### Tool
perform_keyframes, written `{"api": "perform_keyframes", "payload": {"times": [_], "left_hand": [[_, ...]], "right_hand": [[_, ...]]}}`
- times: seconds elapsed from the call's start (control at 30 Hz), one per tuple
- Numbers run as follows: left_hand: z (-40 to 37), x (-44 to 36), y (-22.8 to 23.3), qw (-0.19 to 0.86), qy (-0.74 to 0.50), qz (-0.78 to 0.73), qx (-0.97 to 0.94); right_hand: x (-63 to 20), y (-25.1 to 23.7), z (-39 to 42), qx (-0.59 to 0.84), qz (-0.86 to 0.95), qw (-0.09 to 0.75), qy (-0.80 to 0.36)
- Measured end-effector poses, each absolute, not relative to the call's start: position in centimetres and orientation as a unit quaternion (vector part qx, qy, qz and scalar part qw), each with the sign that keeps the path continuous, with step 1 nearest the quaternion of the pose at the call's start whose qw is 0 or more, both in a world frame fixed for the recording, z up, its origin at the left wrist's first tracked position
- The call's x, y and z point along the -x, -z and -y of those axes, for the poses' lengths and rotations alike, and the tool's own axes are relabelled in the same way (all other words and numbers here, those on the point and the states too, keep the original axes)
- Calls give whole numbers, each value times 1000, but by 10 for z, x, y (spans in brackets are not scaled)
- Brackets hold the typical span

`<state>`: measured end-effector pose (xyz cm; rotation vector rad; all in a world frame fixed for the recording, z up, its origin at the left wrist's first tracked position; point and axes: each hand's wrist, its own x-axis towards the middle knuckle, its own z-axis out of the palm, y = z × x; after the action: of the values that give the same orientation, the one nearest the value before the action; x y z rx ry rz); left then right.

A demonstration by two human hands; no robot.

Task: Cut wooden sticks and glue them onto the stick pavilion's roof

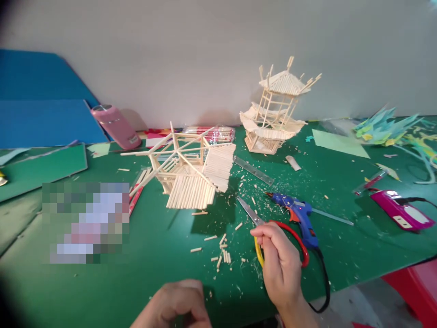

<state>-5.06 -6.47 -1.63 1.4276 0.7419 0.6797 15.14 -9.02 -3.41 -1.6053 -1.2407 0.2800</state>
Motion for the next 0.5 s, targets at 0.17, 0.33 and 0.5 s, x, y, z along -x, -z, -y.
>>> {"api": "perform_keyframes", "payload": {"times": [0.17, 0.33, 0.5], "left_hand": [[41, 82, 24, 378, -228, -348, -827], [22, 79, 31, 156, -120, -348, -917], [19, 64, 37, -3, -64, -289, -955]], "right_hand": [[-145, 49, 103, 712, 487, 477, -167], [-146, 47, 106, 726, 403, 530, -171], [-161, 39, 109, 711, 307, 627, -82]]}}
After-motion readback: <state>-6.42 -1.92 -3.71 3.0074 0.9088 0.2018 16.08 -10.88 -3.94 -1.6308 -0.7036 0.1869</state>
